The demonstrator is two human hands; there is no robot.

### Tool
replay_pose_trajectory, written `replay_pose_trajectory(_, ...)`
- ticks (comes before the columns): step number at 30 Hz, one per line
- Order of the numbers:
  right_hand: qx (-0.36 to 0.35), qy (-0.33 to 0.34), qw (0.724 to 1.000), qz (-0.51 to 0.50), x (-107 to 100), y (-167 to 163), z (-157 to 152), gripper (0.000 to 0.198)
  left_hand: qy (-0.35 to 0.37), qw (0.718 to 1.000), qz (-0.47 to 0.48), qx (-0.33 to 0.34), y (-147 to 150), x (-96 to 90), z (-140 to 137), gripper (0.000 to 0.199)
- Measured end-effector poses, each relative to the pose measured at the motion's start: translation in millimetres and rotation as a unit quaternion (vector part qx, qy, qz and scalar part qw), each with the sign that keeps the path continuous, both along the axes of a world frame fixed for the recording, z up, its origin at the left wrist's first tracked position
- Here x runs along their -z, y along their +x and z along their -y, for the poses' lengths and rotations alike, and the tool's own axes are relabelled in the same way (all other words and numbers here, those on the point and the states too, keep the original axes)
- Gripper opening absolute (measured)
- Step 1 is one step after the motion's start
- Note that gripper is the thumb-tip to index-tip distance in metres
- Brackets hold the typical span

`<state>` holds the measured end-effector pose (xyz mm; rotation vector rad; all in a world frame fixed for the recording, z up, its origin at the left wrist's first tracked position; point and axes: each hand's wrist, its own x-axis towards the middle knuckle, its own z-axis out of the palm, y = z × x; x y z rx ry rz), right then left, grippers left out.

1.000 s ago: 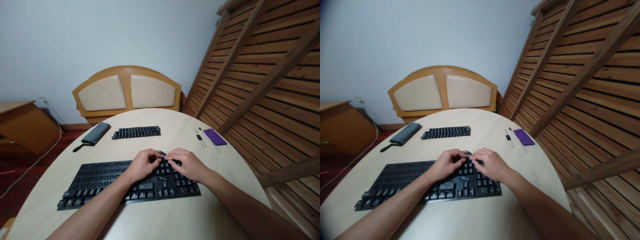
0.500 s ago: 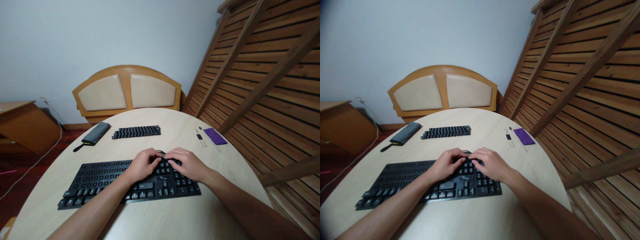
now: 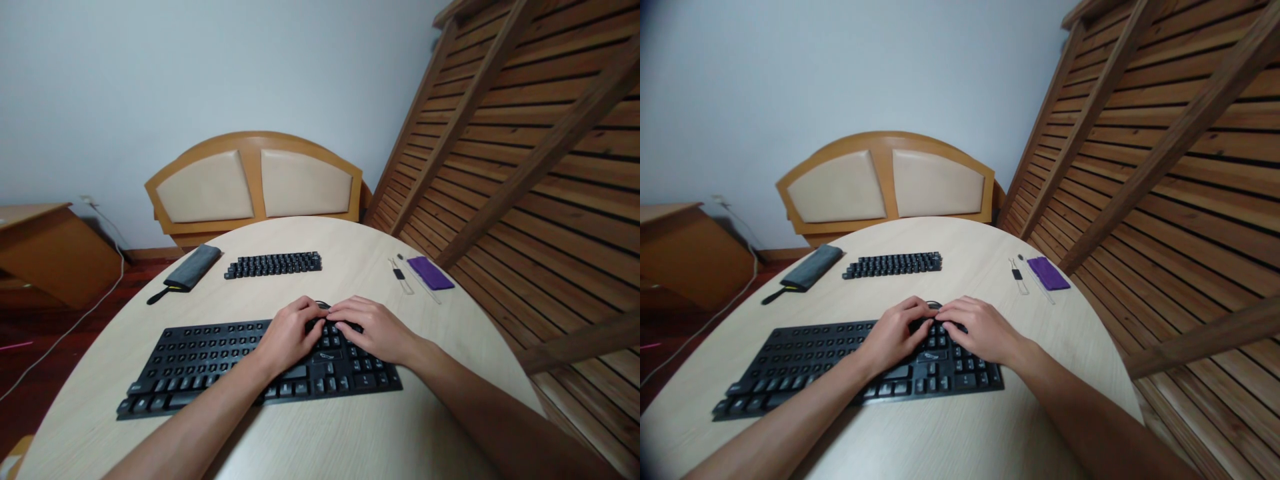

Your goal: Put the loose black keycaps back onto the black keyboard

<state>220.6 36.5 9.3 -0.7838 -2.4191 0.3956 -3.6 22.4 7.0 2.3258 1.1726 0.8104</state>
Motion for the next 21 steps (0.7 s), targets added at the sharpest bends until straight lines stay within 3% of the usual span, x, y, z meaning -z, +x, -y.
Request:
replay_pose_trajectory(9, 0.031, -0.017, 0.999, -0.003, 4, 2, -1, 0.022, -0.041, 0.998, 0.029, -0.022, 1, 0.0, -5, 0.018)
replay_pose_trajectory(13, 0.008, -0.018, 1.0, -0.008, 2, 1, -1, 0.022, -0.059, 0.997, 0.054, -0.022, 0, 2.8, -9, 0.008)
replay_pose_trajectory(21, -0.011, -0.007, 1.0, 0.002, -1, 0, 0, 0.029, -0.082, 0.994, 0.076, -0.005, -3, 4.3, -12, 0.012)
